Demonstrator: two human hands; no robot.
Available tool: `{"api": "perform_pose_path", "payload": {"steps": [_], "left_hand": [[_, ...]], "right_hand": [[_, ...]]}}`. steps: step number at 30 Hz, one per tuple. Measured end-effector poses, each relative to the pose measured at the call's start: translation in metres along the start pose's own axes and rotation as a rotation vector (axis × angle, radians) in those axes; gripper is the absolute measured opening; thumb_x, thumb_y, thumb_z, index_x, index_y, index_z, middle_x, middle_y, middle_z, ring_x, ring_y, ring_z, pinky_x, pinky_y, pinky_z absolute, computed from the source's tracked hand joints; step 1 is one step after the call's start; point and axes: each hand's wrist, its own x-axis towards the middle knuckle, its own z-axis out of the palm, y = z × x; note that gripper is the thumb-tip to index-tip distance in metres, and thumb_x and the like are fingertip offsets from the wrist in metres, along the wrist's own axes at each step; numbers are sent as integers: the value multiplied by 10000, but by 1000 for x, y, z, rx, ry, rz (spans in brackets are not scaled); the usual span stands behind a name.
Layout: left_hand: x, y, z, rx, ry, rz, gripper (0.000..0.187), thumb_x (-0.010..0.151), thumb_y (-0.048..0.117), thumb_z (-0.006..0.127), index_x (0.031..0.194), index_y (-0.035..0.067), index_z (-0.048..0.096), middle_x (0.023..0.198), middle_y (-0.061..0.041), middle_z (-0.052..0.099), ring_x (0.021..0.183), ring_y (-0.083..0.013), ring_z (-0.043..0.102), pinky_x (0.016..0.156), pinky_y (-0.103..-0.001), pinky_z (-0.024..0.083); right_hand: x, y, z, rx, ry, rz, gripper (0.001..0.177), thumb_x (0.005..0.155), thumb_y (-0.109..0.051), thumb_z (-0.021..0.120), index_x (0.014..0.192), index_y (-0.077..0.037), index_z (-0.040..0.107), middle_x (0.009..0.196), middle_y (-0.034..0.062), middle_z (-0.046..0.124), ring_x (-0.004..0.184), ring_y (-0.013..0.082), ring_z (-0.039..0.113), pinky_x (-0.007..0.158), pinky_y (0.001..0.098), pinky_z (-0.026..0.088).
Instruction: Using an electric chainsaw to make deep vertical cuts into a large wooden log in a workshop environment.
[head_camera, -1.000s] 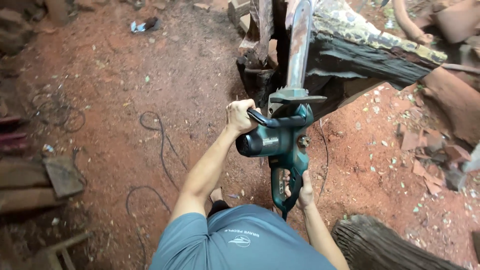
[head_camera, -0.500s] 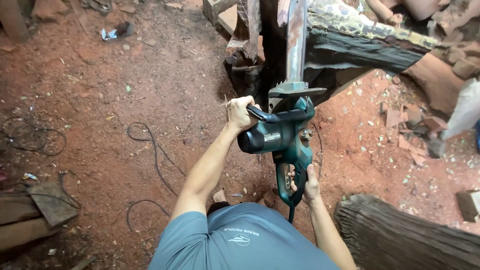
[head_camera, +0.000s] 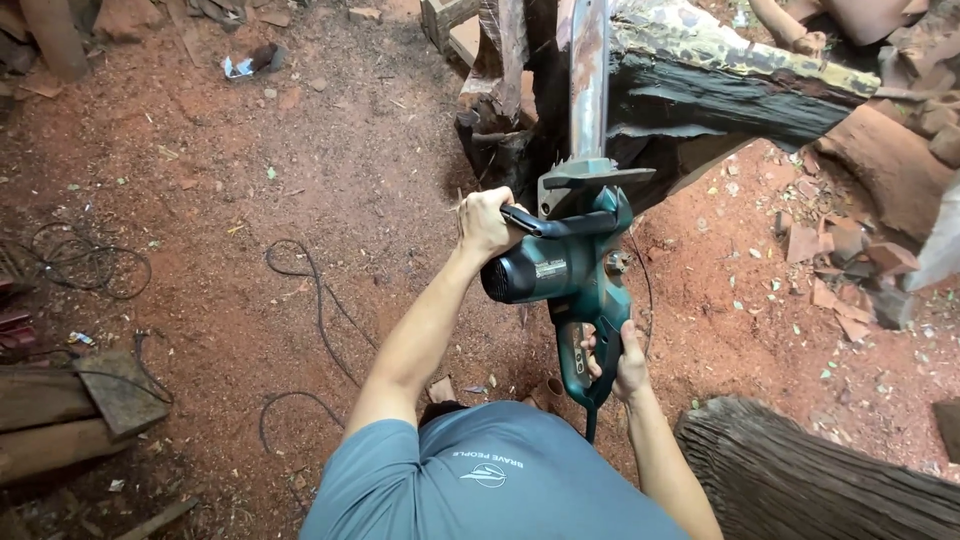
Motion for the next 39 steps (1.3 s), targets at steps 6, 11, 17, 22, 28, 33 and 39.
{"api": "perform_pose_path", "payload": {"steps": [6,11,17,22,28,33,39], "left_hand": [[-1,17,-4,94,-35,-48,272,710,266,687,597,113,492,554,-134,583,630,-402,670,598,-451,524],[-1,20,-1,122,-69,-100,268,703,291,678,606,109,508,569,-138,594,644,-415,677,619,-478,534],[-1,23,0,155,-81,-117,244,716,292,664,626,109,531,610,-144,621,678,-417,692,641,-498,545],[2,18,2,172,-81,-116,260,716,310,665,619,117,521,598,-125,618,683,-404,696,645,-487,556],[4,15,-1,232,-115,-150,251,715,337,643,627,134,525,618,-110,633,685,-399,706,651,-504,559],[4,25,-9,198,-128,-150,235,711,307,643,647,106,539,647,-151,645,718,-440,702,655,-545,542],[3,6,1,218,-143,-171,227,714,339,633,636,145,545,635,-101,643,693,-395,712,649,-498,554]], "right_hand": [[11,11,-22,38,-44,44,859,1016,-781,311,916,2,651,858,212,760,361,219,568,351,388,503],[16,12,-31,52,-61,45,875,1017,-788,305,923,10,651,885,223,757,365,224,568,344,398,506],[17,9,-30,32,-58,19,857,1017,-779,315,903,1,650,824,205,753,343,222,554,332,394,493],[18,12,-27,52,-69,1,827,1027,-755,326,883,-10,656,821,212,748,342,234,565,321,378,488],[25,25,-29,69,-96,0,862,1019,-767,290,899,7,647,860,226,755,351,215,558,333,392,503],[26,28,-27,86,-97,-1,858,1022,-764,290,908,10,642,865,230,754,356,208,555,337,393,500],[23,20,-21,77,-96,-23,874,1022,-761,305,916,40,638,791,244,734,341,238,555,338,415,515]]}}
